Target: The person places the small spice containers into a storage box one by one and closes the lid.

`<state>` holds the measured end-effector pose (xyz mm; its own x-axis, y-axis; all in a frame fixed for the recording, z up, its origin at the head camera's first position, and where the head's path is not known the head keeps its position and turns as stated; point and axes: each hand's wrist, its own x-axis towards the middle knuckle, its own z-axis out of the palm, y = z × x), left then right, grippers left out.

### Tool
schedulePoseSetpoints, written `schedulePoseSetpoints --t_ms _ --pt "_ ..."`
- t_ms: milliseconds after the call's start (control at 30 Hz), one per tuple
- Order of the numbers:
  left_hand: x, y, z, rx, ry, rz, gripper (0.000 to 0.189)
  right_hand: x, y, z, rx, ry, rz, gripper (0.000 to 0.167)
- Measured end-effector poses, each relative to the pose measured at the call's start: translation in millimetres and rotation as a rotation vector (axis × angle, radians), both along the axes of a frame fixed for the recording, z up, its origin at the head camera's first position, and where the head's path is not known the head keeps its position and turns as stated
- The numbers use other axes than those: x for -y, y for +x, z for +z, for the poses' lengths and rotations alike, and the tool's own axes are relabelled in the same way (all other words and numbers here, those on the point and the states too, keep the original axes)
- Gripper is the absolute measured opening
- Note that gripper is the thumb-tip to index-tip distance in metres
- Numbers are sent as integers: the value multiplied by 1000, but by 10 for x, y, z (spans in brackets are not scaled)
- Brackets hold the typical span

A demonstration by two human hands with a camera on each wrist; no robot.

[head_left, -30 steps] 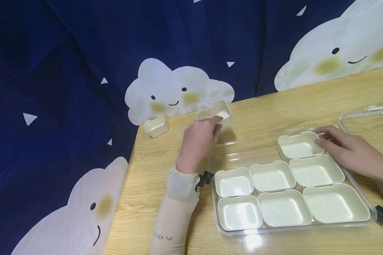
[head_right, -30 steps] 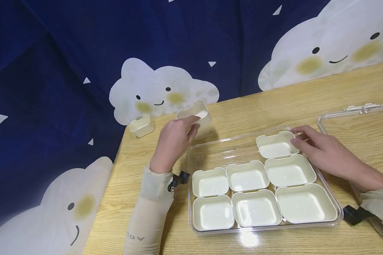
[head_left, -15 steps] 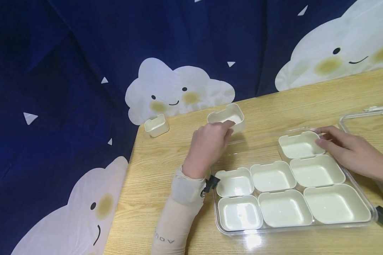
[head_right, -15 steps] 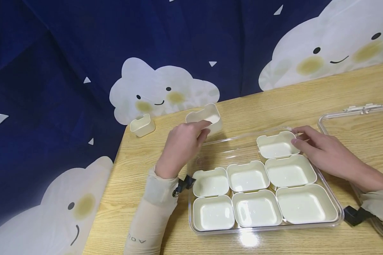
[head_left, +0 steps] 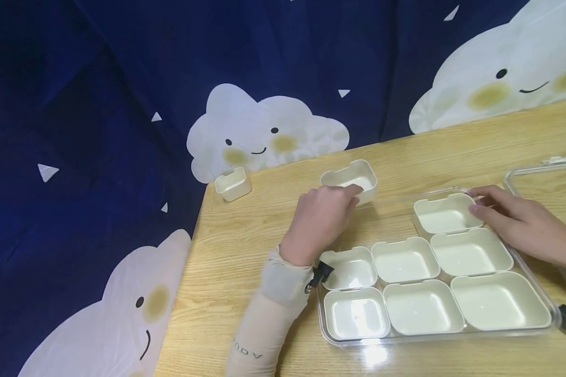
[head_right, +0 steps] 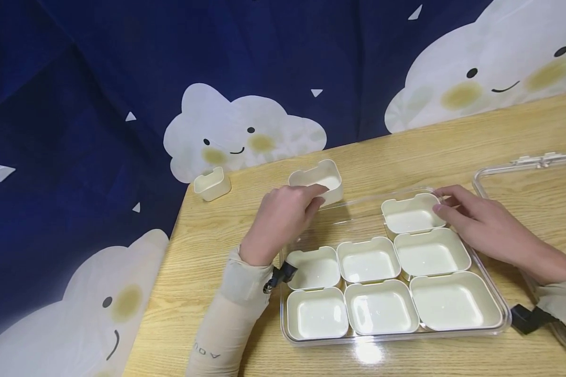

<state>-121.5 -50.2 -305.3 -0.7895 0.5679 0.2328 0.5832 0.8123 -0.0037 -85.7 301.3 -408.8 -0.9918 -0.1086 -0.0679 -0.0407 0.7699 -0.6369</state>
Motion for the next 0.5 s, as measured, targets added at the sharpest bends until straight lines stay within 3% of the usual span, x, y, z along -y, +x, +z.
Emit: schedulePoseSetpoints --t_ms 500 --pt "-111 27 -51 23 -76 -82 15 9 4 4 -1 -4 2 53"
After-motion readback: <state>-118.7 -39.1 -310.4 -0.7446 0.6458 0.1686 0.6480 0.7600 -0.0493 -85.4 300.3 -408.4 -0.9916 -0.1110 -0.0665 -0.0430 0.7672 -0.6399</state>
